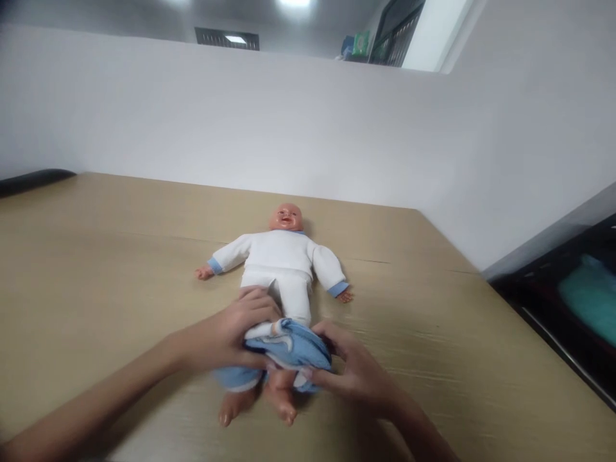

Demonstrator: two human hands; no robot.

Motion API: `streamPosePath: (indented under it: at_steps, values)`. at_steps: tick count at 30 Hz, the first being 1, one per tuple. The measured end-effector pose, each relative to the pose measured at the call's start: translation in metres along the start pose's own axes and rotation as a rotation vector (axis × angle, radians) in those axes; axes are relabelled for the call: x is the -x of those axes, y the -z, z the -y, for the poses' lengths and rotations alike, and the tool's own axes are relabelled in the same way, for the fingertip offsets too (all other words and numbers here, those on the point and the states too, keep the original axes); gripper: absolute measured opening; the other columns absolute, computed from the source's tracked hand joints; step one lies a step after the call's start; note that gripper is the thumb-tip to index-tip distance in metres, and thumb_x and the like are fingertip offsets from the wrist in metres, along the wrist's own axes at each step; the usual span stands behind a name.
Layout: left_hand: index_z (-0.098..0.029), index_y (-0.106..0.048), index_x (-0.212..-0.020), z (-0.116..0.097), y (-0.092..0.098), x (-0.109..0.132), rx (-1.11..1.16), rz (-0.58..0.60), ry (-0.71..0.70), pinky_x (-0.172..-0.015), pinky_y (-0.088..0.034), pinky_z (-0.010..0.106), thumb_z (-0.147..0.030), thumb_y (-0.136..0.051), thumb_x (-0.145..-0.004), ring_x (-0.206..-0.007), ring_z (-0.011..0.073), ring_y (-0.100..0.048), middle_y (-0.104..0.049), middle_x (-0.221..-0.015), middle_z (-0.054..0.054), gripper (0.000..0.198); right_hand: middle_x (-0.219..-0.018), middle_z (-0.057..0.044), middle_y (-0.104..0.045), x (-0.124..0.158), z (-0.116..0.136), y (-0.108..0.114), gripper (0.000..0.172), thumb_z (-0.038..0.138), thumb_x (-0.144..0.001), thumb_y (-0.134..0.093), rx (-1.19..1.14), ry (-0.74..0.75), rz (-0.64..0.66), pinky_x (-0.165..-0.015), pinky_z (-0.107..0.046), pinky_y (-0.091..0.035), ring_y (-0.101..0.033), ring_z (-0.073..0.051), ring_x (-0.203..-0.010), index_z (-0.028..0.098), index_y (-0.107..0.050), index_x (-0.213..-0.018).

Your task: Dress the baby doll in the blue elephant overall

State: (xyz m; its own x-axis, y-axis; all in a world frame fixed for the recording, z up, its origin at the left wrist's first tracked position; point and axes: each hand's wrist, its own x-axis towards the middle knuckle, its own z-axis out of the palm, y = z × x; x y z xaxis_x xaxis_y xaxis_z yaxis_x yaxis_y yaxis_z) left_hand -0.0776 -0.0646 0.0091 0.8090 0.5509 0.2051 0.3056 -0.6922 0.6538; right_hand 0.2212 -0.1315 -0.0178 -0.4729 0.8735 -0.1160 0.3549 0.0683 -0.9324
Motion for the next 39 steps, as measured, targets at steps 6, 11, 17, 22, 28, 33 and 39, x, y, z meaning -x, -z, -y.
streamPosePath:
  at_steps: [6,11,17,22,28,33,39]
  values:
    - [-0.026,-0.067,-0.126,0.018,0.023,0.029,-0.072,-0.027,0.077,-0.129,-0.029,0.052,-0.057,-0.087,-0.086,-0.156,0.0398,-0.033,-0.039,-0.171,0.01,0.054,-0.099,-0.001,-0.053,-0.022,-0.01,0.021,0.03,0.05,-0.098,-0.076,-0.136,0.101,0.08,-0.085,-0.031,-0.044,-0.053,-0.02,-0.094,0.022,-0.067,-0.104]
    - [-0.023,-0.067,-0.101,0.037,0.036,0.027,0.179,-0.054,0.108,-0.129,-0.032,0.047,-0.041,-0.078,-0.096,-0.15,0.0321,-0.044,-0.056,-0.158,0.007,0.021,-0.086,0.002,-0.049,-0.059,-0.016,0.029,0.037,0.049,-0.086,-0.087,-0.425,0.07,0.01,-0.073,-0.028,-0.037,-0.044,-0.017,-0.081,0.022,-0.064,-0.098]
    - [-0.02,-0.066,-0.103,0.072,0.014,0.02,0.424,-0.348,0.223,-0.114,-0.045,0.038,-0.048,-0.069,-0.102,-0.127,0.0265,-0.058,-0.059,-0.13,0.01,0.028,-0.087,0.001,-0.058,-0.089,-0.013,0.021,0.045,0.046,-0.069,-0.098,-0.665,-0.081,-0.081,-0.077,-0.028,-0.042,-0.05,-0.018,-0.083,0.023,-0.067,-0.092]
    - [-0.024,-0.061,-0.124,0.076,0.007,0.039,0.418,-0.238,0.253,-0.115,-0.045,0.04,-0.05,-0.07,-0.102,-0.138,0.0285,-0.049,-0.049,-0.143,0.011,0.035,-0.085,0.001,-0.062,-0.081,-0.025,0.009,0.042,0.045,-0.071,-0.098,-0.779,-0.15,-0.156,-0.077,-0.029,-0.045,-0.054,-0.019,-0.081,0.024,-0.07,-0.094]
    - [-0.023,-0.061,-0.115,0.068,0.007,0.041,0.682,-0.251,0.345,-0.114,-0.047,0.04,-0.058,-0.063,-0.105,-0.127,0.0246,-0.055,-0.057,-0.136,0.009,0.036,-0.087,0.003,-0.06,-0.076,-0.03,0.001,0.042,0.048,-0.076,-0.098,-0.824,-0.161,-0.145,-0.078,-0.028,-0.046,-0.054,-0.017,-0.082,0.026,-0.067,-0.096]
    - [-0.023,-0.058,-0.113,0.069,-0.002,0.033,0.853,-0.438,0.553,-0.093,-0.051,0.034,-0.065,-0.064,-0.102,-0.096,0.019,-0.058,-0.062,-0.103,0.002,0.044,-0.086,0.004,-0.055,-0.081,-0.035,0.007,0.045,0.049,-0.08,-0.095,-0.744,-0.136,-0.131,-0.068,-0.025,-0.04,-0.048,-0.014,-0.076,0.025,-0.063,-0.099]
    - [-0.02,-0.058,-0.105,0.068,0.011,0.023,0.735,-0.484,0.402,-0.074,-0.04,0.027,-0.058,-0.071,-0.101,-0.086,0.0154,-0.05,-0.056,-0.094,0.001,0.041,-0.088,0.001,-0.054,-0.083,-0.016,0.022,0.039,0.057,-0.091,-0.083,-0.362,0.031,-0.151,-0.073,-0.029,-0.039,-0.047,-0.018,-0.082,0.023,-0.066,-0.101]
